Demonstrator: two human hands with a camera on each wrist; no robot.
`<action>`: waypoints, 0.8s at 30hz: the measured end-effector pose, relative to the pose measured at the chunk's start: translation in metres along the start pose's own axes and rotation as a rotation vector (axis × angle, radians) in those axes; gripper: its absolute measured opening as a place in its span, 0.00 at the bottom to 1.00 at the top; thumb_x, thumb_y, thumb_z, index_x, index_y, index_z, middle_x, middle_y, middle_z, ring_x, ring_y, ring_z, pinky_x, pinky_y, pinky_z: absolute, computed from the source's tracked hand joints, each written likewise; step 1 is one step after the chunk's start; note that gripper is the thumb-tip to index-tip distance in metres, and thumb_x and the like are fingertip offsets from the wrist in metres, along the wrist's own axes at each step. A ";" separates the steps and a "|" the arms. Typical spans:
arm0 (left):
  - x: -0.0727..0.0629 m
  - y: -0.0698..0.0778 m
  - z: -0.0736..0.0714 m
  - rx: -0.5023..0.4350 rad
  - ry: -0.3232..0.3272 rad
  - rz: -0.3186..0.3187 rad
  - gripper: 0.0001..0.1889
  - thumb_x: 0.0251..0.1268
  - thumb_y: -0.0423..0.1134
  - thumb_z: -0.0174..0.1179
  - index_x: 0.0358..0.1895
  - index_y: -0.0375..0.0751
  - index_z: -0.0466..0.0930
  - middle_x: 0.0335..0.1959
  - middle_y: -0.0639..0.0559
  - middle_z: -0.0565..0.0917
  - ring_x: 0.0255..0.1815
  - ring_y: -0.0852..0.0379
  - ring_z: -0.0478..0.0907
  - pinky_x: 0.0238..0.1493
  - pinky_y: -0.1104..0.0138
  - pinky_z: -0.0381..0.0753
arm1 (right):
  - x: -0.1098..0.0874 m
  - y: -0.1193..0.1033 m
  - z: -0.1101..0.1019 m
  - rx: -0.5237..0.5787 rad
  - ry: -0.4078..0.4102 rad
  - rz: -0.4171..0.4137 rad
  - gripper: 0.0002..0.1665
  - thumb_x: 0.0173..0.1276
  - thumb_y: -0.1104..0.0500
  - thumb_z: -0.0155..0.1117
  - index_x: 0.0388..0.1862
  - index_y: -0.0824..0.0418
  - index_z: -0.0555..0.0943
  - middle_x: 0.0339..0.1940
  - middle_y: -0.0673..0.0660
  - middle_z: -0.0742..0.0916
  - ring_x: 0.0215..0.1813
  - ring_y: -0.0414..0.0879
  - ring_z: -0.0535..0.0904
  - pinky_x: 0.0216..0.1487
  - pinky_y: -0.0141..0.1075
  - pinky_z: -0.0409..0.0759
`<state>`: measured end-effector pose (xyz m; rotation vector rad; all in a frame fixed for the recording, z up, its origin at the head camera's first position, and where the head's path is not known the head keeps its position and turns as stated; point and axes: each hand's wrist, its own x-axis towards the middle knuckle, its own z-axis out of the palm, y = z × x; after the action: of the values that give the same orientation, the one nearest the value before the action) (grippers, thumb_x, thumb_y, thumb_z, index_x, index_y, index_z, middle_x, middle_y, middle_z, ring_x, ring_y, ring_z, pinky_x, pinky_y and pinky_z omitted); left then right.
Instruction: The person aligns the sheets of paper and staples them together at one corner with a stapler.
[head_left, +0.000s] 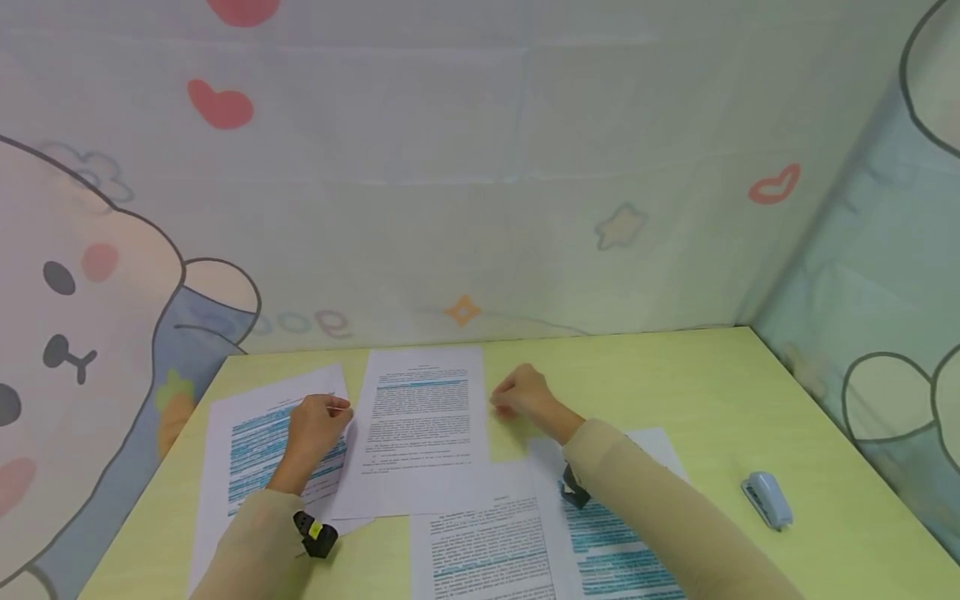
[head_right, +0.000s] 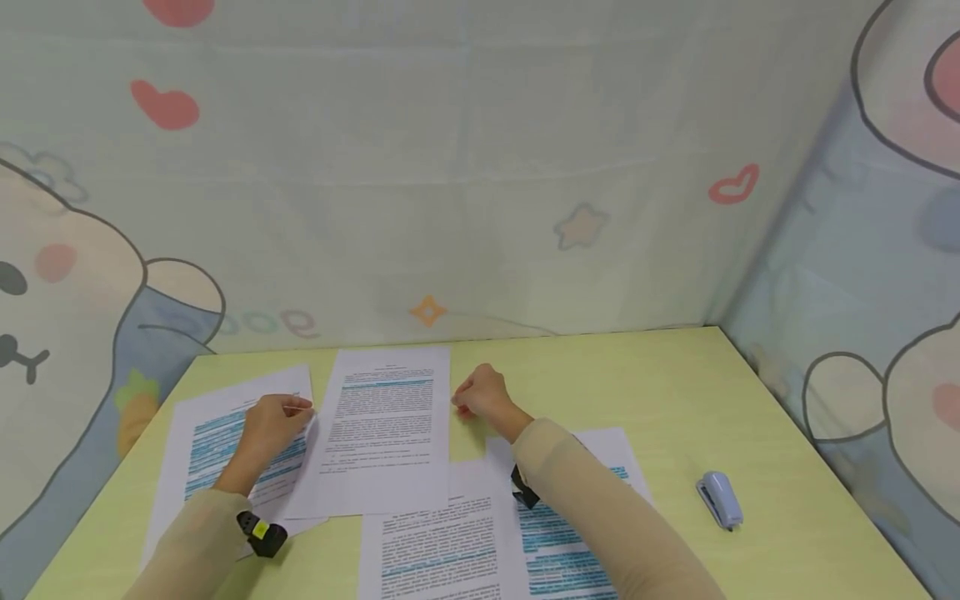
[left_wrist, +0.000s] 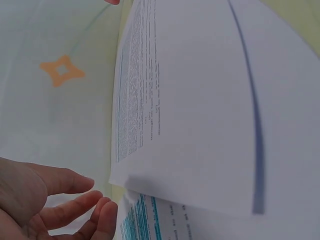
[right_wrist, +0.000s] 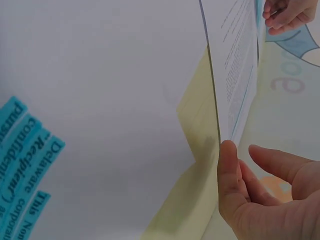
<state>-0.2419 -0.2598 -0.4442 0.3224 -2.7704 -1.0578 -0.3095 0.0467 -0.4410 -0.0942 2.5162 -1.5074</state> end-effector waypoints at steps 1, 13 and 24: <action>0.000 0.000 0.000 0.004 0.001 -0.001 0.12 0.68 0.32 0.58 0.45 0.24 0.83 0.38 0.34 0.84 0.33 0.46 0.80 0.28 0.62 0.79 | 0.001 0.001 0.000 -0.006 0.002 0.005 0.04 0.61 0.72 0.70 0.34 0.74 0.86 0.26 0.61 0.88 0.28 0.50 0.87 0.34 0.36 0.87; 0.000 0.001 0.004 0.046 -0.036 0.019 0.13 0.68 0.32 0.58 0.45 0.22 0.82 0.41 0.30 0.84 0.34 0.43 0.82 0.30 0.57 0.82 | 0.008 0.007 0.002 0.057 -0.006 0.046 0.04 0.60 0.74 0.69 0.35 0.75 0.85 0.24 0.62 0.88 0.24 0.49 0.86 0.30 0.35 0.87; 0.003 0.001 0.006 0.079 -0.070 0.017 0.14 0.70 0.33 0.58 0.45 0.22 0.82 0.39 0.31 0.84 0.33 0.44 0.82 0.28 0.58 0.82 | 0.008 -0.001 0.005 0.074 -0.034 0.120 0.06 0.60 0.74 0.69 0.36 0.77 0.83 0.25 0.64 0.87 0.21 0.46 0.84 0.30 0.35 0.87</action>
<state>-0.2463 -0.2561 -0.4477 0.2768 -2.8776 -0.9757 -0.3167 0.0402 -0.4434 0.0418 2.3904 -1.5360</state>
